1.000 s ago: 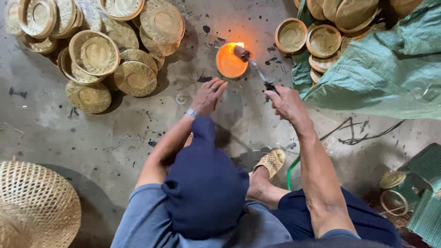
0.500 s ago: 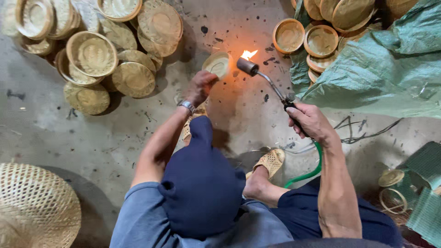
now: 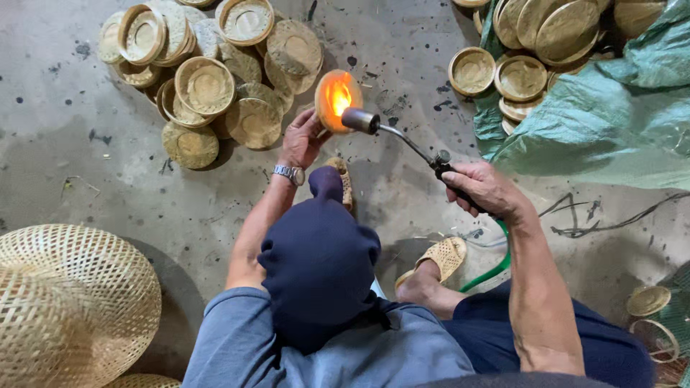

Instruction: The person uses a handheld torch to apply heat to the interior of small woven baskets. They pick up each basket, rotate it over the flame, and place it back down, repeating the process for multiple units.

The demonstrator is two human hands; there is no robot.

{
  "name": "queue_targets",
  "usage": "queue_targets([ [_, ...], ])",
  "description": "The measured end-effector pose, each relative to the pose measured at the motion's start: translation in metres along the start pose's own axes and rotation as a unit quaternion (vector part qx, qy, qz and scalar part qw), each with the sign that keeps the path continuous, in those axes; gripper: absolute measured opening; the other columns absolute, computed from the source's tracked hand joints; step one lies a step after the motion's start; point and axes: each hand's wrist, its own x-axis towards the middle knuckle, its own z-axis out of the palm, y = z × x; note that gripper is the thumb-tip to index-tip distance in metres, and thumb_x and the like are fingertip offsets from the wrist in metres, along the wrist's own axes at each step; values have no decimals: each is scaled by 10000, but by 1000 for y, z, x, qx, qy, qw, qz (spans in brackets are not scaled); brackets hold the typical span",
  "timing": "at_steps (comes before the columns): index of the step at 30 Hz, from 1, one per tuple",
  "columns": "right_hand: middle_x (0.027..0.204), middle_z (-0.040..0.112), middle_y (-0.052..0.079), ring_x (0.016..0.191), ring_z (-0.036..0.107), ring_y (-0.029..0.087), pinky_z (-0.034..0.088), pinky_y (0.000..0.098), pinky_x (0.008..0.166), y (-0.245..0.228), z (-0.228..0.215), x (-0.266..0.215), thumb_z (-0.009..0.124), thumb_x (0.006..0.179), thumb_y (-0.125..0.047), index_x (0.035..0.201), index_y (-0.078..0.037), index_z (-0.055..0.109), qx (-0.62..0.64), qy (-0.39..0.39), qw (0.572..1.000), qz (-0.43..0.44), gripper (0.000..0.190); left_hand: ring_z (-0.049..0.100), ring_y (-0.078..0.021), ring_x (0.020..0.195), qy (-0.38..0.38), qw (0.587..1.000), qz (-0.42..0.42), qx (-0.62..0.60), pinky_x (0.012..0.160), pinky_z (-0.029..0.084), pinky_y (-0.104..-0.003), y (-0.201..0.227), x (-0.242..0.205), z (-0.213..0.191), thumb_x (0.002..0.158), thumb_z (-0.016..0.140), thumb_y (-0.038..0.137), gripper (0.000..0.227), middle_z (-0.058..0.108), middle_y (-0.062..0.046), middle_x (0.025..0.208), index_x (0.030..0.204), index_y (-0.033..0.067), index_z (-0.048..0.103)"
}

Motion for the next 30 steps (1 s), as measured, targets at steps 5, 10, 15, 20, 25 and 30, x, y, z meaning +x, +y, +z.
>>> queue_targets([
  [5,610,602,3,447,528,100,430,275,377,-4,1,8,576,996,-315,805,-54,667,-45,62,997,22,336,729,-183,958,7,999,34,9,837,597,-372,2,4,-6,979,686,125,191,770,-34,1045,1167,111,714],
  [10,633,603,-10,470,531,74,442,258,386,-15,15,7,596,992,-302,831,-66,679,-27,29,999,-27,297,658,-112,818,44,991,71,105,685,487,-258,-12,21,-33,1011,712,107,190,750,2,980,1198,99,742],
  [15,640,598,-2,473,539,75,435,260,372,9,11,4,598,1000,-298,808,-53,641,-6,65,997,-50,315,570,-122,743,99,960,196,172,615,436,-277,51,39,-77,1033,717,93,203,681,-12,927,1232,56,734],
  [20,616,576,46,469,524,102,439,265,402,53,-29,-15,598,1053,-324,812,-20,629,40,203,978,-16,389,608,-129,820,152,914,239,290,679,485,-274,129,-3,-49,1040,713,110,268,687,-35,1014,1301,56,695],
  [25,682,624,36,499,543,98,460,270,426,52,-86,-50,582,1061,-326,875,-26,622,26,268,963,-19,355,647,-136,897,13,822,240,516,744,534,-271,171,-53,58,1046,710,128,337,693,-58,1100,1371,56,655],
  [30,771,637,7,566,552,70,473,249,464,24,-121,-100,582,1073,-275,1067,-23,664,22,277,958,-63,265,707,-210,1004,-205,576,171,772,828,575,-338,154,-42,209,961,734,194,480,712,-142,1207,1402,55,604],
])
